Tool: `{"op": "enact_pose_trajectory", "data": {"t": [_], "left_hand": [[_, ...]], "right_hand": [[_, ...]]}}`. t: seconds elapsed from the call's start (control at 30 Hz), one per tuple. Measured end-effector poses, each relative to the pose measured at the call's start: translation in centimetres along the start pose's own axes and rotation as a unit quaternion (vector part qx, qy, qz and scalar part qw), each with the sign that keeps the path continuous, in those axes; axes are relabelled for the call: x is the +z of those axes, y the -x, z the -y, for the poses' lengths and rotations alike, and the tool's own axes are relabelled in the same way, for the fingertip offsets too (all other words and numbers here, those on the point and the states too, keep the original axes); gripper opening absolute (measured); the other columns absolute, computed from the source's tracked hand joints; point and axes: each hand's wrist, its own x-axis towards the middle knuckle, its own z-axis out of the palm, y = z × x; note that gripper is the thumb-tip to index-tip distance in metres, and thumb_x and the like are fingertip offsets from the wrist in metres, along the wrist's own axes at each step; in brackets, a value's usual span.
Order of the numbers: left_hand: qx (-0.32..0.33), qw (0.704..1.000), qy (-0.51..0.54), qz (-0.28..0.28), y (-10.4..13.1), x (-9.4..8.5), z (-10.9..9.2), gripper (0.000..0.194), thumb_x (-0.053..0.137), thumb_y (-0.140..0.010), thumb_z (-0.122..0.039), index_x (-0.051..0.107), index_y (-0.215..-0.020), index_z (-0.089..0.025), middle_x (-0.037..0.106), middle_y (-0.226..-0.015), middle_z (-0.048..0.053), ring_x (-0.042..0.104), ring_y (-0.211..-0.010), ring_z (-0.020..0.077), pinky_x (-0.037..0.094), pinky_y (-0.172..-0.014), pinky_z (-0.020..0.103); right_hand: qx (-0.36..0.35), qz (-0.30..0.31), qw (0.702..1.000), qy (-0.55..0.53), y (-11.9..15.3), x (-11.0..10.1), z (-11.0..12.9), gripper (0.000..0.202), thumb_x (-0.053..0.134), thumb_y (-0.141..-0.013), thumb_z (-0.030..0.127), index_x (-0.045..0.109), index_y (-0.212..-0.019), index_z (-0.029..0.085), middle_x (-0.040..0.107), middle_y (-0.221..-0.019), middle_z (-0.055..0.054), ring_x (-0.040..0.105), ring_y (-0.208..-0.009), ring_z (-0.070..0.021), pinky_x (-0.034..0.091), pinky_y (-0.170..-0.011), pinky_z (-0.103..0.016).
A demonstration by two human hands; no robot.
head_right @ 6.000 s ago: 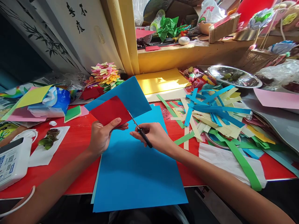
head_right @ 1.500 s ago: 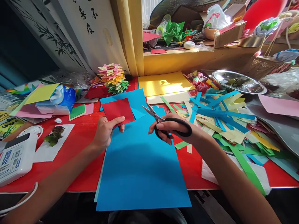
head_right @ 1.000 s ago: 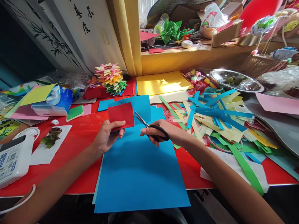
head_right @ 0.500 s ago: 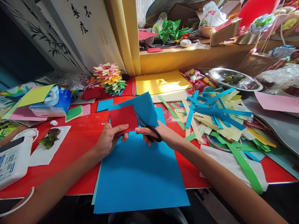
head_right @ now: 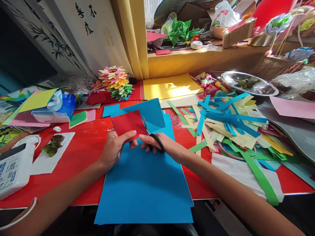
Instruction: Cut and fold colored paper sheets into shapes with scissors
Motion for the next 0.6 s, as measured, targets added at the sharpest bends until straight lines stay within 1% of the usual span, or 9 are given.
{"op": "enact_pose_trajectory", "data": {"t": [0.07, 0.1, 0.17, 0.27, 0.33, 0.4, 0.5, 0.6], "left_hand": [[0.002, 1.000, 0.000, -0.021, -0.1, -0.1, -0.2, 0.032, 0.061, -0.076, -0.029, 0.063, -0.049, -0.013, 0.062, -0.050, 0.001, 0.055, -0.048, 0.0109, 0.046, -0.054, 0.023], [0.003, 1.000, 0.000, -0.029, -0.1, -0.2, -0.2, 0.032, 0.061, -0.076, -0.029, 0.063, -0.048, -0.013, 0.062, -0.049, 0.001, 0.055, -0.048, 0.0108, 0.046, -0.054, 0.023], [0.003, 0.999, -0.007, -0.031, -0.1, -0.2, -0.4, 0.032, 0.060, -0.076, -0.029, 0.062, -0.048, -0.013, 0.061, -0.049, 0.002, 0.054, -0.048, 0.0107, 0.046, -0.054, 0.023], [0.004, 1.000, -0.027, -0.006, 0.2, -0.1, -0.5, 0.032, 0.060, -0.076, -0.029, 0.062, -0.048, -0.013, 0.062, -0.049, 0.001, 0.055, -0.048, 0.0108, 0.047, -0.055, 0.023], [0.009, 0.999, -0.041, 0.008, 0.3, 0.0, -0.5, 0.032, 0.060, -0.077, -0.028, 0.062, -0.049, -0.014, 0.062, -0.049, 0.001, 0.056, -0.048, 0.0105, 0.047, -0.056, 0.022], [0.012, 0.999, -0.049, 0.010, 0.5, 0.2, -0.4, 0.032, 0.060, -0.078, -0.028, 0.062, -0.049, -0.014, 0.062, -0.049, 0.000, 0.056, -0.048, 0.0099, 0.047, -0.056, 0.022], [0.009, 0.998, -0.054, 0.012, 0.6, 0.3, -0.3, 0.032, 0.058, -0.079, -0.029, 0.063, -0.050, -0.015, 0.062, -0.050, -0.001, 0.056, -0.049, 0.0098, 0.047, -0.057, 0.021], [0.005, 0.996, -0.089, 0.014, 0.6, 0.4, -0.3, 0.035, 0.057, -0.080, -0.031, 0.064, -0.050, -0.015, 0.063, -0.051, 0.000, 0.057, -0.051, 0.0104, 0.048, -0.059, 0.021]], "right_hand": [[-0.002, 0.045, 0.999, -0.006, 0.0, -0.3, 0.0, 0.063, 0.051, -0.071, 0.072, 0.064, -0.083, 0.012, 0.059, -0.082, -0.008, 0.052, -0.073, -0.0163, 0.039, -0.062, -0.026], [0.001, 0.054, 0.998, -0.005, 0.0, -0.4, 0.0, 0.063, 0.052, -0.070, 0.072, 0.064, -0.084, 0.012, 0.060, -0.085, -0.009, 0.054, -0.075, -0.0168, 0.040, -0.062, -0.026], [0.010, 0.042, 0.999, -0.002, 0.0, -0.5, 0.1, 0.062, 0.055, -0.069, 0.071, 0.063, -0.085, 0.012, 0.061, -0.089, -0.010, 0.055, -0.075, -0.0172, 0.041, -0.059, -0.026], [0.032, 0.011, 0.999, 0.006, 0.1, -0.6, 0.4, 0.061, 0.059, -0.065, 0.070, 0.062, -0.080, 0.010, 0.062, -0.083, -0.011, 0.056, -0.071, -0.0170, 0.041, -0.054, -0.025], [0.043, 0.009, 0.999, 0.014, 0.2, -0.5, 0.6, 0.062, 0.058, -0.065, 0.071, 0.062, -0.077, 0.010, 0.062, -0.077, -0.011, 0.056, -0.067, -0.0169, 0.042, -0.053, -0.025], [0.050, 0.012, 0.999, 0.018, 0.4, -0.6, 0.9, 0.064, 0.056, -0.066, 0.072, 0.062, -0.077, 0.009, 0.063, -0.076, -0.011, 0.057, -0.065, -0.0170, 0.042, -0.052, -0.026], [0.064, 0.033, 0.997, 0.026, 0.8, -0.7, 1.3, 0.068, 0.052, -0.068, 0.074, 0.064, -0.077, 0.008, 0.065, -0.078, -0.013, 0.059, -0.062, -0.0165, 0.044, -0.051, -0.026], [0.073, 0.075, 0.993, 0.049, 1.1, -1.0, 1.7, 0.068, 0.049, -0.070, 0.073, 0.065, -0.072, 0.007, 0.065, -0.070, -0.012, 0.058, -0.055, -0.0139, 0.045, -0.051, -0.025]]}}
